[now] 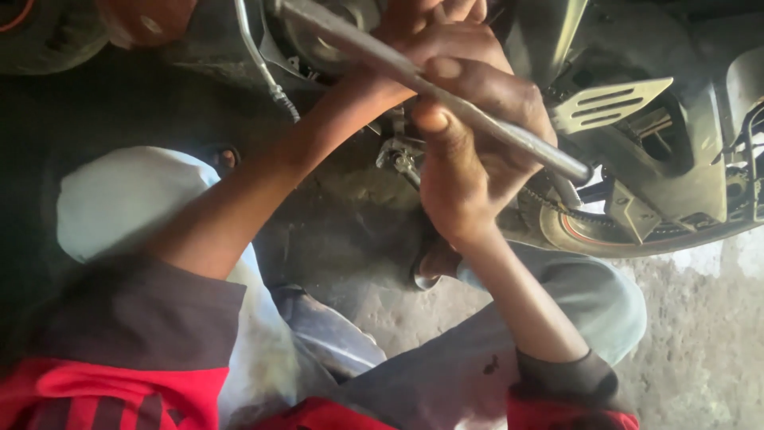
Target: Loosen and remove bolts from the motorcycle engine area using a T-handle wrench and fingers.
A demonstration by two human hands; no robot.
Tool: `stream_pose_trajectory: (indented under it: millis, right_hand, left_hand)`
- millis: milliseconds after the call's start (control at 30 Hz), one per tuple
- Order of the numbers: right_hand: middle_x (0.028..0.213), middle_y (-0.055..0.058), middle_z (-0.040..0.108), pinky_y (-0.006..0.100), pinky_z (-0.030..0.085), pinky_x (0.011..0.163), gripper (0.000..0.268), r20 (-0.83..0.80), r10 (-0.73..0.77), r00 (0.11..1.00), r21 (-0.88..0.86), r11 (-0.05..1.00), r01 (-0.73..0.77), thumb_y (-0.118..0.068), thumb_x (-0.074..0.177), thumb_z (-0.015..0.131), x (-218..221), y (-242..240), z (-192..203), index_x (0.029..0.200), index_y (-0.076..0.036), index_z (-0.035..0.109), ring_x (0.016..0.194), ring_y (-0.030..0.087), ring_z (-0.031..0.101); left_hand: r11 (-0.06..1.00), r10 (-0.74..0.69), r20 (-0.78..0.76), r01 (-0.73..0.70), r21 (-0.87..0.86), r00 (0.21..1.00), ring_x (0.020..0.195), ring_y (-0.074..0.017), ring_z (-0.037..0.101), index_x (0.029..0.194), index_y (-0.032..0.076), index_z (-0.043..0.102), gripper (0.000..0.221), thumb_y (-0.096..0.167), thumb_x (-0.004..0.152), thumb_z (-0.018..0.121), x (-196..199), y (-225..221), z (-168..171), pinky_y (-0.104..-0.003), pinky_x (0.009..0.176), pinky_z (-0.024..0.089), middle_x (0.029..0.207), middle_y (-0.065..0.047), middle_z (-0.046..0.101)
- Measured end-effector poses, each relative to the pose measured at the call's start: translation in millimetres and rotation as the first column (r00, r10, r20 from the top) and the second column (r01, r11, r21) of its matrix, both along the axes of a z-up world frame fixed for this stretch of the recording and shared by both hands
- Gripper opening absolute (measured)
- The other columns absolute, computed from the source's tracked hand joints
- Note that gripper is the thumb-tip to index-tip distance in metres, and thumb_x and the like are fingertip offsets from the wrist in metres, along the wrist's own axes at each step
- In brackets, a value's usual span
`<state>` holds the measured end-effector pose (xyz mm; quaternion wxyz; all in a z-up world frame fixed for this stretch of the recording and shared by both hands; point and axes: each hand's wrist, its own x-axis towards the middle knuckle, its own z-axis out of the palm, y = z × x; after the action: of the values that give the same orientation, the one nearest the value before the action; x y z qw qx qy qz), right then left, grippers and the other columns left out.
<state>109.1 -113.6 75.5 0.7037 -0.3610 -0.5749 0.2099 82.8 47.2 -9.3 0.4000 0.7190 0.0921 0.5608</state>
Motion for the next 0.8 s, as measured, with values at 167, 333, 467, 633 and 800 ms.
stream_pose_trajectory:
  millis: [167,333,467,633,800]
  right_hand:
    - [0.092,0.007,0.072,0.032,0.044,0.070,0.011,0.268,0.252,0.930,0.006,0.965,-0.263,-0.011,0.102,0.075,10,25,32,0.108,-0.005,0.069,0.077,0.018,0.060]
    - [0.094,0.015,0.071,0.044,0.051,0.068,0.012,0.618,0.180,0.765,0.201,0.905,-0.375,0.004,0.086,0.067,10,47,45,0.096,-0.001,0.068,0.075,0.029,0.067]
    - [0.112,0.017,0.069,0.041,0.055,0.076,0.030,0.881,-0.150,0.448,0.373,0.804,-0.463,-0.001,0.088,0.084,17,44,50,0.108,-0.004,0.062,0.089,0.031,0.067]
    - [0.111,0.016,0.068,0.046,0.060,0.088,0.035,0.919,0.082,0.387,0.078,0.921,-0.382,-0.007,0.089,0.081,9,21,86,0.119,-0.004,0.064,0.105,0.037,0.071]
    - [0.117,0.017,0.075,0.044,0.063,0.093,0.032,0.941,0.116,0.316,-0.023,0.958,-0.284,0.001,0.088,0.075,13,11,91,0.116,0.005,0.060,0.110,0.038,0.073]
  left_hand:
    - [0.997,0.073,-0.029,-0.072,0.035,0.997,0.085,-0.0152,0.067,0.108,0.007,0.057,0.018,0.023,0.115,0.062,-14,6,3,-0.033,0.074,0.054,0.094,-0.002,0.063]
    - [0.990,0.138,-0.049,-0.136,0.047,0.989,0.086,-0.0168,0.067,0.109,0.008,0.057,0.016,0.020,0.113,0.066,-24,1,-9,-0.034,0.074,0.053,0.096,-0.003,0.064]
    - [0.980,0.191,-0.071,-0.186,0.075,0.979,0.087,-0.0184,0.067,0.111,0.008,0.057,0.016,0.018,0.112,0.070,-31,-7,-10,-0.035,0.075,0.053,0.097,-0.004,0.064]
    - [0.965,0.254,-0.099,-0.246,0.088,0.962,0.089,-0.0200,0.068,0.113,0.008,0.057,0.016,0.017,0.112,0.070,-47,-18,4,-0.036,0.076,0.053,0.099,-0.005,0.065]
    - [0.961,0.275,-0.126,-0.272,0.043,0.953,0.090,-0.0205,0.068,0.113,0.007,0.058,0.014,0.017,0.111,0.067,-54,-34,23,-0.036,0.077,0.052,0.100,-0.005,0.067]
